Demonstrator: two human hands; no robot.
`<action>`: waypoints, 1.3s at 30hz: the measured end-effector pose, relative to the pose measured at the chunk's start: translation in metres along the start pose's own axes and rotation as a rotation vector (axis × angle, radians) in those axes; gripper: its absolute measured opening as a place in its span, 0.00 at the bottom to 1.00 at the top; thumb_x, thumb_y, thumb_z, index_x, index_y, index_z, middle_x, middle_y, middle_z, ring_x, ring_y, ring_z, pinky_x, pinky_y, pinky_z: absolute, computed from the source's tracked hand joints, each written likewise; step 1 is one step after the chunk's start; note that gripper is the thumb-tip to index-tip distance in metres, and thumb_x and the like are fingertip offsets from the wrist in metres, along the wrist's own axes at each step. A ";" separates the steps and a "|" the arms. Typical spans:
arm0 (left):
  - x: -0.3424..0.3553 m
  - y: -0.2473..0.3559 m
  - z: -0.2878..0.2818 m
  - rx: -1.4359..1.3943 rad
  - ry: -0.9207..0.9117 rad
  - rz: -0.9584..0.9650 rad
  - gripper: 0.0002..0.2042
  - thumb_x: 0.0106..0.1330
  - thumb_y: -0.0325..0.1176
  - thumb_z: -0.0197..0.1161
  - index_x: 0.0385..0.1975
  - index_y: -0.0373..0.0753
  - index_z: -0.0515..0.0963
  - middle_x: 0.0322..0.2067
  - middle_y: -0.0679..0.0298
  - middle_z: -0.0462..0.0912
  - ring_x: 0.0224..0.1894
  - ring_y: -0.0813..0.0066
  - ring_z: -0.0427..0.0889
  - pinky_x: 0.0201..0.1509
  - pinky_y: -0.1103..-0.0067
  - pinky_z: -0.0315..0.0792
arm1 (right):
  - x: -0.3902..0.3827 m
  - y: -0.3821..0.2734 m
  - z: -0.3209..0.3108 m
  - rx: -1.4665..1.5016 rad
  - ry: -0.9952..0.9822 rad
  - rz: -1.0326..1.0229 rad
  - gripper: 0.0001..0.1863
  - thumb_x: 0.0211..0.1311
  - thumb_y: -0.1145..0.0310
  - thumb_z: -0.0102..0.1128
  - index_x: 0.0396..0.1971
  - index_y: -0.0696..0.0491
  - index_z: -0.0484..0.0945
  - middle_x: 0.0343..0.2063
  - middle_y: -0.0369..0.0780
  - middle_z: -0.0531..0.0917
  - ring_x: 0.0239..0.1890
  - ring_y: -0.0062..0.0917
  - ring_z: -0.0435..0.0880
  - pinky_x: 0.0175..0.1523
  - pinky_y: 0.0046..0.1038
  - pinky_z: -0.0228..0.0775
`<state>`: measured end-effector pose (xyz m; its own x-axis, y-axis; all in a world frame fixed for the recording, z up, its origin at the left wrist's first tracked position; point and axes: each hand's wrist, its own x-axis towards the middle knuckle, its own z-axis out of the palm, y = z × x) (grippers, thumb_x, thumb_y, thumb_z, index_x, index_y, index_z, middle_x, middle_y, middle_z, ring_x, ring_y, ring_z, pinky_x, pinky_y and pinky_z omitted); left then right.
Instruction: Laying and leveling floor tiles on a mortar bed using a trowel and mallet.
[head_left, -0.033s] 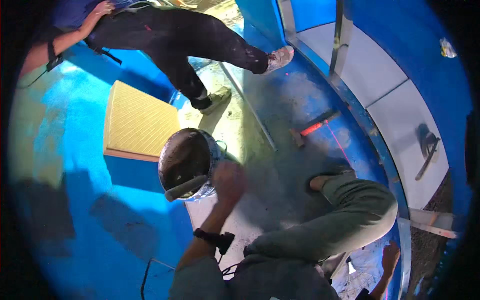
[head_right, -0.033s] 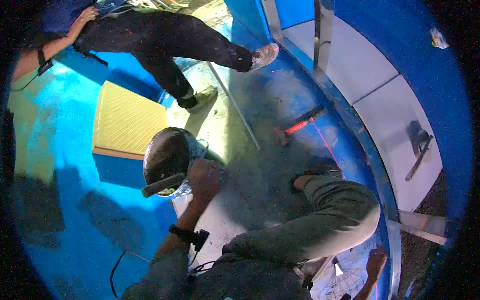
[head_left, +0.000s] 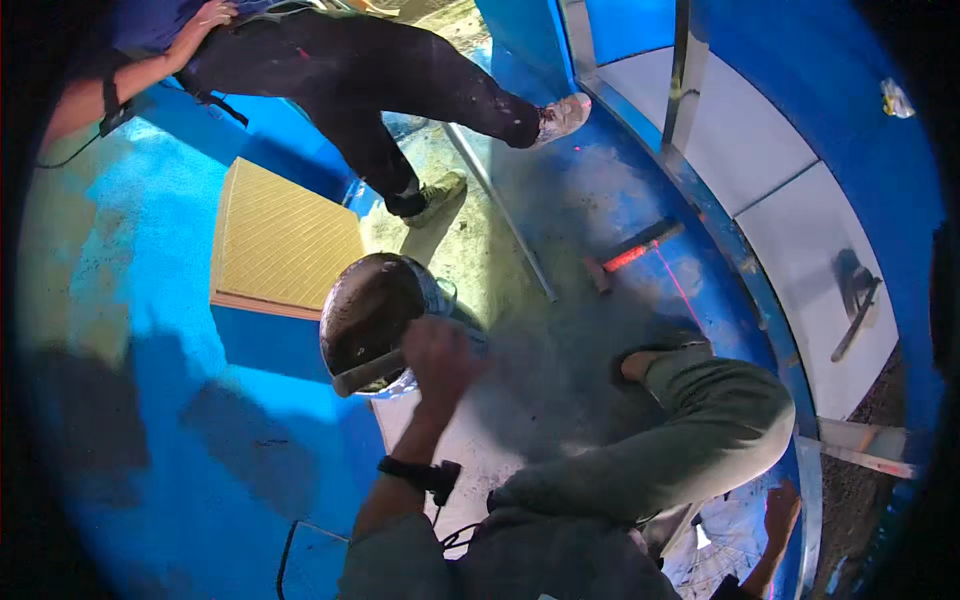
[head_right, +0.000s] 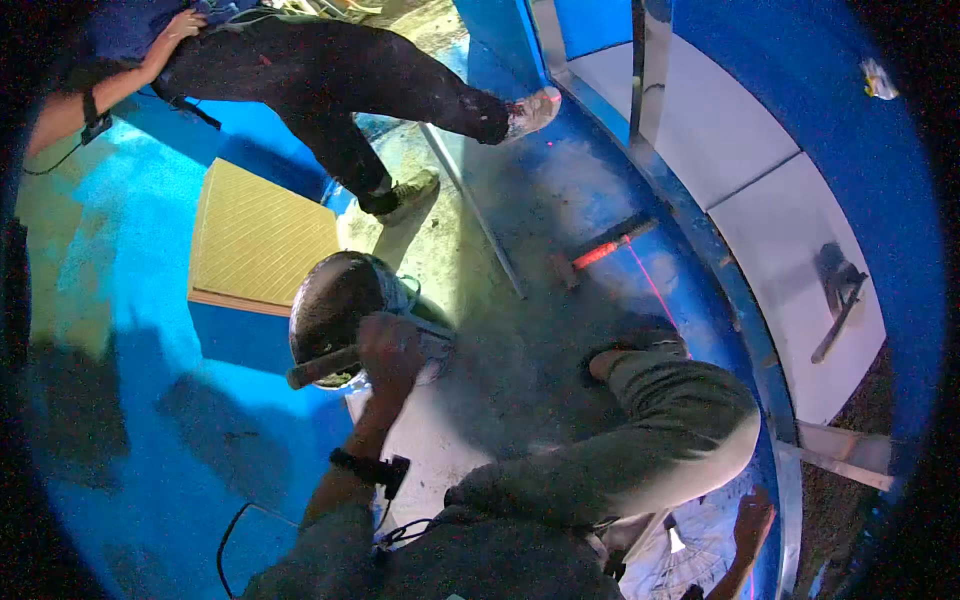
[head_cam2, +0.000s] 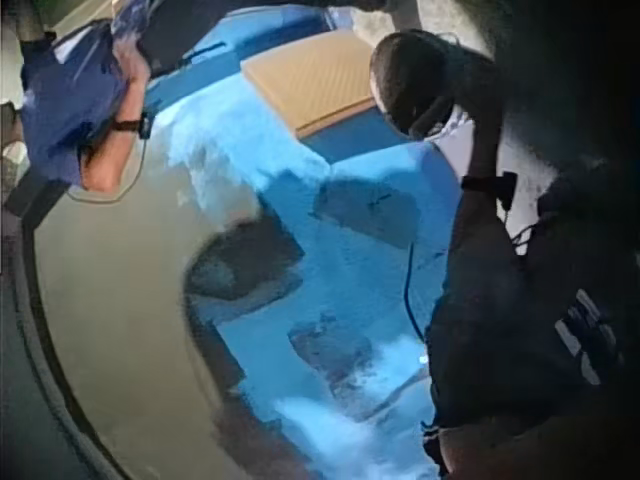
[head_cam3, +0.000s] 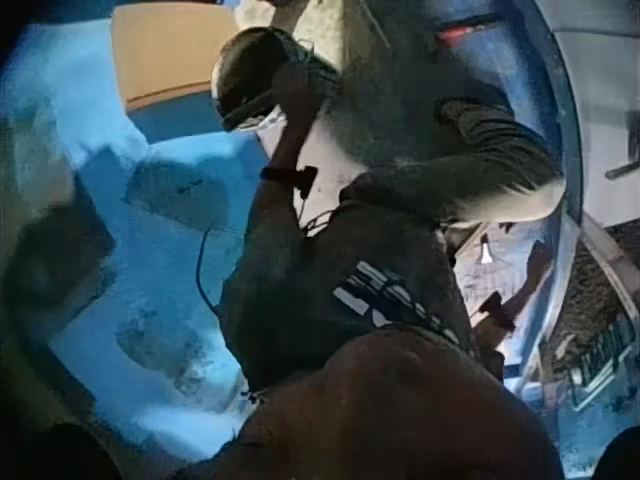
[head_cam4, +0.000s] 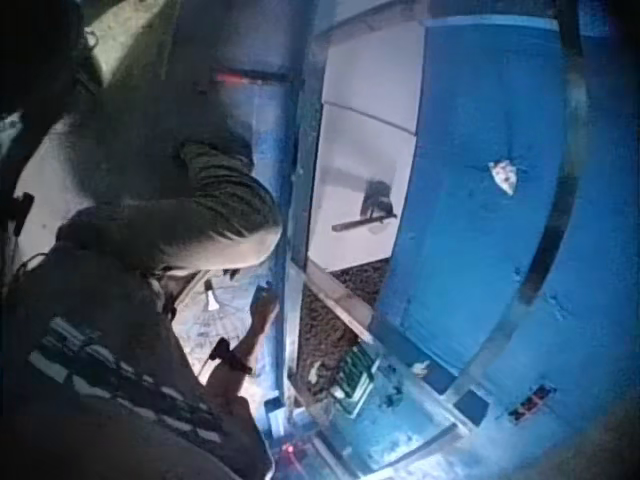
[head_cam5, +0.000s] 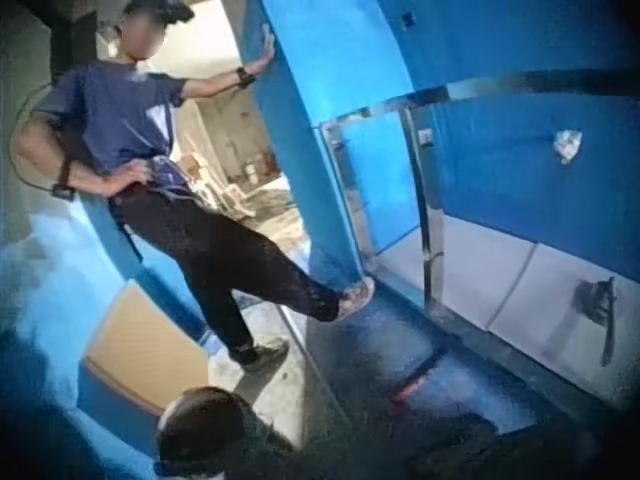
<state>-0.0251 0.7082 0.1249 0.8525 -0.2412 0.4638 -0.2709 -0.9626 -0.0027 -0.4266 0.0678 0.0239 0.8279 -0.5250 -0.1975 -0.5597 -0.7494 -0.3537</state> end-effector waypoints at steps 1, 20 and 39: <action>0.004 -0.018 -0.011 0.167 0.126 0.107 0.11 0.59 0.38 0.68 0.36 0.38 0.81 0.30 0.55 0.78 0.39 0.54 0.79 0.44 0.58 0.73 | 0.007 -0.004 -0.001 -0.037 -0.038 -0.103 0.13 0.64 0.73 0.60 0.47 0.59 0.81 0.34 0.49 0.83 0.31 0.42 0.81 0.39 0.39 0.72; -0.077 -0.147 -0.168 -0.347 -0.658 -1.012 0.22 0.79 0.49 0.56 0.33 0.33 0.76 0.18 0.57 0.78 0.14 0.67 0.81 0.14 0.71 0.75 | 0.059 -0.083 0.038 0.228 0.127 -0.094 0.08 0.63 0.66 0.62 0.32 0.56 0.83 0.30 0.50 0.86 0.32 0.49 0.86 0.36 0.44 0.76; -0.280 -0.123 -0.181 -1.019 -0.114 -0.966 0.20 0.68 0.43 0.66 0.51 0.34 0.84 0.28 0.65 0.80 0.26 0.79 0.69 0.29 0.78 0.65 | 0.048 -0.063 0.079 0.217 0.094 -0.019 0.10 0.64 0.62 0.63 0.36 0.54 0.85 0.31 0.51 0.86 0.34 0.52 0.85 0.37 0.49 0.76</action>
<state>-0.3108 0.9167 0.1559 0.9033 0.3983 -0.1596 0.2754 -0.2530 0.9274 -0.3480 0.1217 -0.0353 0.8256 -0.5541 -0.1065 -0.5140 -0.6606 -0.5472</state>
